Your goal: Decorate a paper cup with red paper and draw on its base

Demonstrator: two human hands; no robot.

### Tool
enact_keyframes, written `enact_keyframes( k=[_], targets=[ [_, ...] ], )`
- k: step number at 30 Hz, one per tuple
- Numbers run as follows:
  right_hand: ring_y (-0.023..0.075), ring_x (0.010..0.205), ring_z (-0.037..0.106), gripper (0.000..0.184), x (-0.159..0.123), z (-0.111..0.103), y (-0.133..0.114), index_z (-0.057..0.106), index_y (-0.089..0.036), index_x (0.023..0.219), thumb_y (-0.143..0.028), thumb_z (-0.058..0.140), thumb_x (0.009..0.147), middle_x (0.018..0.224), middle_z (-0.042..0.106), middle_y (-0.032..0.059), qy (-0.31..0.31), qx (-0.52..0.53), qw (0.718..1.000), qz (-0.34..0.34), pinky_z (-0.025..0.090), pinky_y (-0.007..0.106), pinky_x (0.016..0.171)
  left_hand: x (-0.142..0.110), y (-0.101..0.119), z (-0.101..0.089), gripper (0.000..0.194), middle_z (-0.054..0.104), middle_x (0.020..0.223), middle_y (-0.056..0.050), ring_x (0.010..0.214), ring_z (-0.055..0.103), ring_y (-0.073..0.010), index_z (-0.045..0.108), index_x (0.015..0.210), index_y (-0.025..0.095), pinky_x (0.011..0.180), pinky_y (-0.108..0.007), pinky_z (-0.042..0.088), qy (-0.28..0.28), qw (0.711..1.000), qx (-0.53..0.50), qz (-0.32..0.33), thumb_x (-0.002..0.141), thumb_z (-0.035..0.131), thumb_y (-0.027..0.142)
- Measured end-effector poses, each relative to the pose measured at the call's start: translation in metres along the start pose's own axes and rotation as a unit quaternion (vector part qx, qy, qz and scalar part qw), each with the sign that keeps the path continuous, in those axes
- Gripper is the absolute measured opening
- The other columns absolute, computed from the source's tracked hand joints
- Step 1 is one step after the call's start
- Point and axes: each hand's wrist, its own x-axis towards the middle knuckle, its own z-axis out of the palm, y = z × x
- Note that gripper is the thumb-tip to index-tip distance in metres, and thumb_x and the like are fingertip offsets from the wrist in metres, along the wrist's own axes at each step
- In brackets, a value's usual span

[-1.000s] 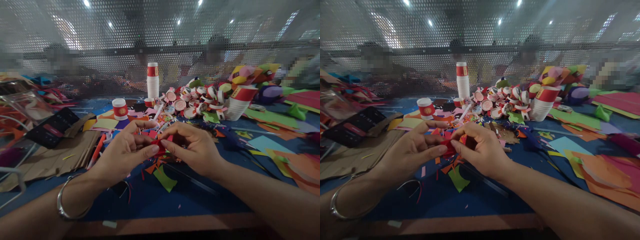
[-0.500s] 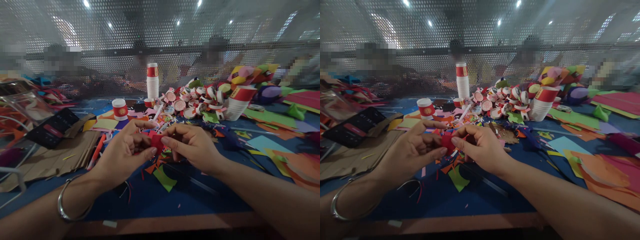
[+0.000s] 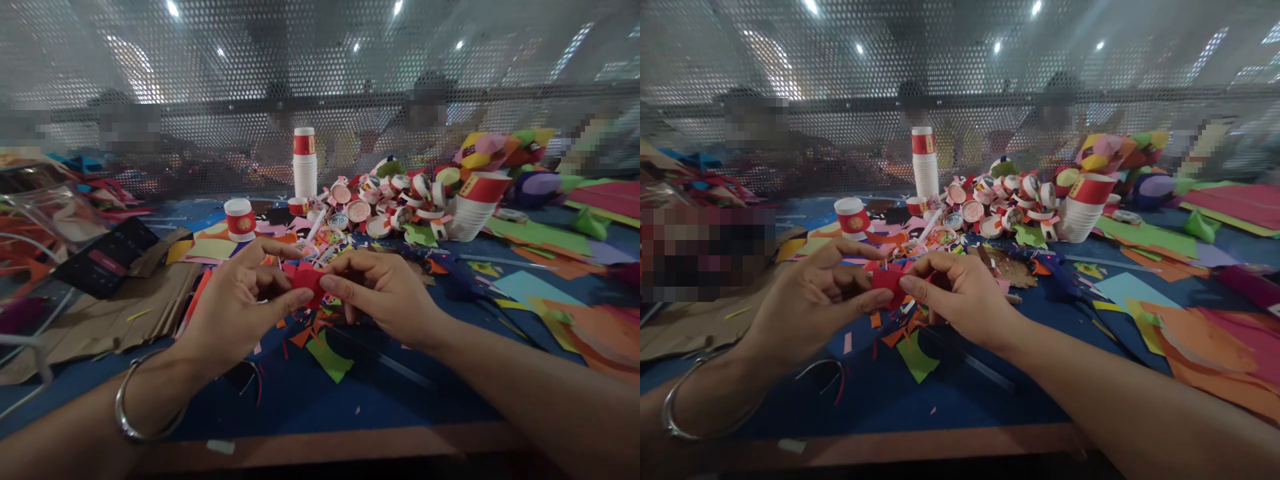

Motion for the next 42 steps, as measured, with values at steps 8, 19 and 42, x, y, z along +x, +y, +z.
enact_keyframes(
  k=[8,19,42],
  targets=[
    [0.0040,0.043,0.055,0.023,0.000,0.000,-0.001,0.067,-0.017,0.087,-0.037,0.078,0.087,0.062,0.058,-0.0064,0.007,0.011,1.000,0.016,0.042,0.014,0.042,0.003,-0.002,-0.002,0.040,0.072,0.063,0.005,0.056,0.065,-0.0091,0.062,0.108,0.020,0.053,-0.016,0.049,0.025,0.997,-0.066,-0.022,0.079,0.085,0.035],
    [0.0071,0.044,0.059,0.022,-0.005,0.003,-0.001,0.072,-0.018,0.090,-0.039,0.076,0.087,0.062,0.060,-0.0048,0.074,-0.068,0.994,-0.036,0.048,0.017,0.042,0.014,-0.009,-0.005,0.024,0.070,0.079,0.005,0.061,0.068,-0.0113,0.057,0.100,0.023,0.053,-0.021,0.059,0.116,0.989,-0.088,0.034,0.084,0.075,0.021],
    [0.0060,0.045,0.057,0.019,-0.002,0.004,0.001,0.074,-0.018,0.090,-0.037,0.074,0.087,0.064,0.062,-0.0037,0.094,-0.123,0.987,-0.029,0.045,0.016,0.041,0.008,-0.016,-0.001,0.016,0.072,0.078,0.001,0.069,0.062,-0.0100,0.075,0.086,0.020,0.064,-0.020,0.049,-0.017,1.000,-0.001,0.011,0.088,0.073,0.036]
  ],
)
